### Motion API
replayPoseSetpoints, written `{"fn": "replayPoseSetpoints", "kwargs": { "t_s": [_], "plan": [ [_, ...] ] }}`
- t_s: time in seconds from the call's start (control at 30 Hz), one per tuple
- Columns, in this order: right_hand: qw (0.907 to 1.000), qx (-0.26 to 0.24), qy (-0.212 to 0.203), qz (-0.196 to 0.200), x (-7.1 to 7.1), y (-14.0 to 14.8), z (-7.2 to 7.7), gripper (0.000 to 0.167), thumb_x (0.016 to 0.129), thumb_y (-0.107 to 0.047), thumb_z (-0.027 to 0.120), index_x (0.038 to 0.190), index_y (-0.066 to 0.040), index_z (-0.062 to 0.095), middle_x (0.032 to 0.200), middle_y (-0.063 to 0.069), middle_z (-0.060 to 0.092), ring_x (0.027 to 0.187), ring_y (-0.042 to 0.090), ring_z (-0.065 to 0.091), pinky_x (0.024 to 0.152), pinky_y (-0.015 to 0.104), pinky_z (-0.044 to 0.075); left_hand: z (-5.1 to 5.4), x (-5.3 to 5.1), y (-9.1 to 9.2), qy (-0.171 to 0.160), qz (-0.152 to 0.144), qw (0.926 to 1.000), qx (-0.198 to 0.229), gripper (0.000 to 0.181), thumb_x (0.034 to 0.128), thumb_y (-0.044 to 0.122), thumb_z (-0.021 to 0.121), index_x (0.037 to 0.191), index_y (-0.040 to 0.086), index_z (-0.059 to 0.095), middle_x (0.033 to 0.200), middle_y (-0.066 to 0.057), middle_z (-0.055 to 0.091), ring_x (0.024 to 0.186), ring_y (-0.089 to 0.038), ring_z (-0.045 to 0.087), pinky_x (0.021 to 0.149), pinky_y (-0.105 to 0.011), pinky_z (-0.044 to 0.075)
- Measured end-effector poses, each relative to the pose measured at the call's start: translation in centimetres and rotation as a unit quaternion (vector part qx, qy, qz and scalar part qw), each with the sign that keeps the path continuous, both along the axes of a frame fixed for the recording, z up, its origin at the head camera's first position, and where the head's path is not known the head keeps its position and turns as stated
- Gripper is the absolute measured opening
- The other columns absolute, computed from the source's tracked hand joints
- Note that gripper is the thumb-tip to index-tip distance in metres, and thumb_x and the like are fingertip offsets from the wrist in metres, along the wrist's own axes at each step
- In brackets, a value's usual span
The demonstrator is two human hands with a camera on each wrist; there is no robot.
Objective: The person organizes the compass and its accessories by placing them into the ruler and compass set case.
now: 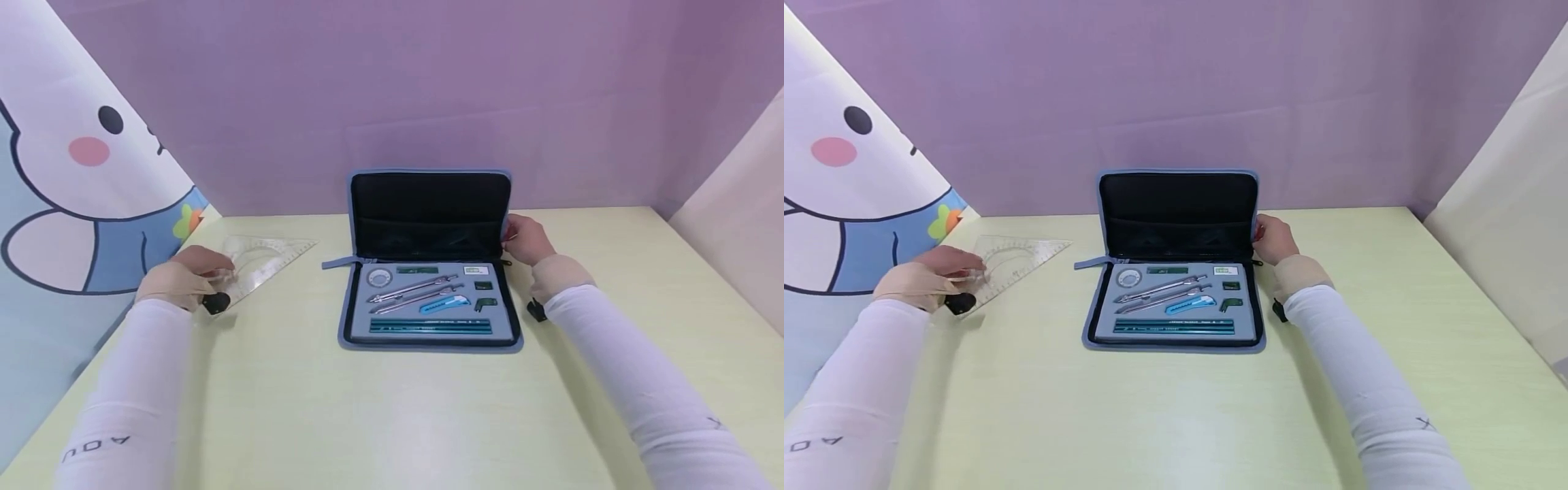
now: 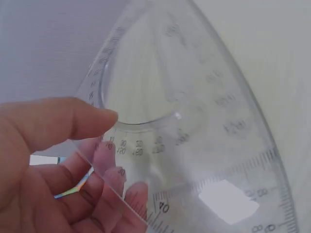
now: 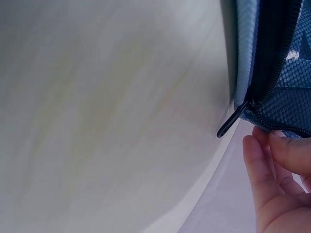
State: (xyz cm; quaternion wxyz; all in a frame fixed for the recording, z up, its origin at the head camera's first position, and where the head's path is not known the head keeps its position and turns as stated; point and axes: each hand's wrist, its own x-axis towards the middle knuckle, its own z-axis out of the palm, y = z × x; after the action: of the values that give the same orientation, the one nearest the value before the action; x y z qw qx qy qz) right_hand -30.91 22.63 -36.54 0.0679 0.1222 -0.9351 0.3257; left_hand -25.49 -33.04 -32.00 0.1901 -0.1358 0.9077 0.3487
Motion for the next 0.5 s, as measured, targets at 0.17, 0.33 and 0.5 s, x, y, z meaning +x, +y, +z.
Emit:
{"fn": "replayPoseSetpoints", "kwargs": {
  "t_s": [0.17, 0.33, 0.5],
  "plan": [
    [1.0, 0.005, -0.004, -0.002, -0.1, 0.2, 0.1, 0.012, 0.076, 0.01, 0.053, 0.087, 0.005, 0.053, 0.089, 0.026, 0.062, 0.085, 0.037, 0.055, 0.072, 0.04, 0.044, -1.1, -1.0, -0.9, 0.023, 0.027, 0.9921, 0.121, 0.058, 0.0959, 0.016, 0.051, 0.142, -0.008, 0.025, 0.116, -0.007, 0.05, 0.095, -0.012, 0.053, 0.082, -0.025, 0.051],
    [0.9999, 0.009, -0.013, -0.005, -0.2, 0.4, 0.1, 0.013, 0.077, 0.01, 0.052, 0.088, 0.006, 0.053, 0.092, 0.026, 0.061, 0.087, 0.038, 0.055, 0.075, 0.043, 0.045, -0.9, -1.1, -0.6, 0.08, -0.013, 0.9905, 0.112, 0.049, 0.0956, 0.017, 0.053, 0.133, -0.009, 0.037, 0.105, 0.002, 0.058, 0.084, -0.002, 0.059, 0.08, -0.024, 0.053],
    [0.9996, 0.013, -0.024, -0.004, -0.3, 0.3, 0.2, 0.015, 0.078, 0.01, 0.052, 0.092, 0.006, 0.053, 0.093, 0.027, 0.06, 0.089, 0.039, 0.054, 0.077, 0.046, 0.045, -0.2, -0.7, 0.6, 0.136, -0.035, 0.9848, 0.103, 0.039, 0.0936, 0.013, 0.056, 0.124, -0.007, 0.043, 0.093, 0.011, 0.058, 0.081, -0.001, 0.06, 0.077, -0.025, 0.053]
  ]
}}
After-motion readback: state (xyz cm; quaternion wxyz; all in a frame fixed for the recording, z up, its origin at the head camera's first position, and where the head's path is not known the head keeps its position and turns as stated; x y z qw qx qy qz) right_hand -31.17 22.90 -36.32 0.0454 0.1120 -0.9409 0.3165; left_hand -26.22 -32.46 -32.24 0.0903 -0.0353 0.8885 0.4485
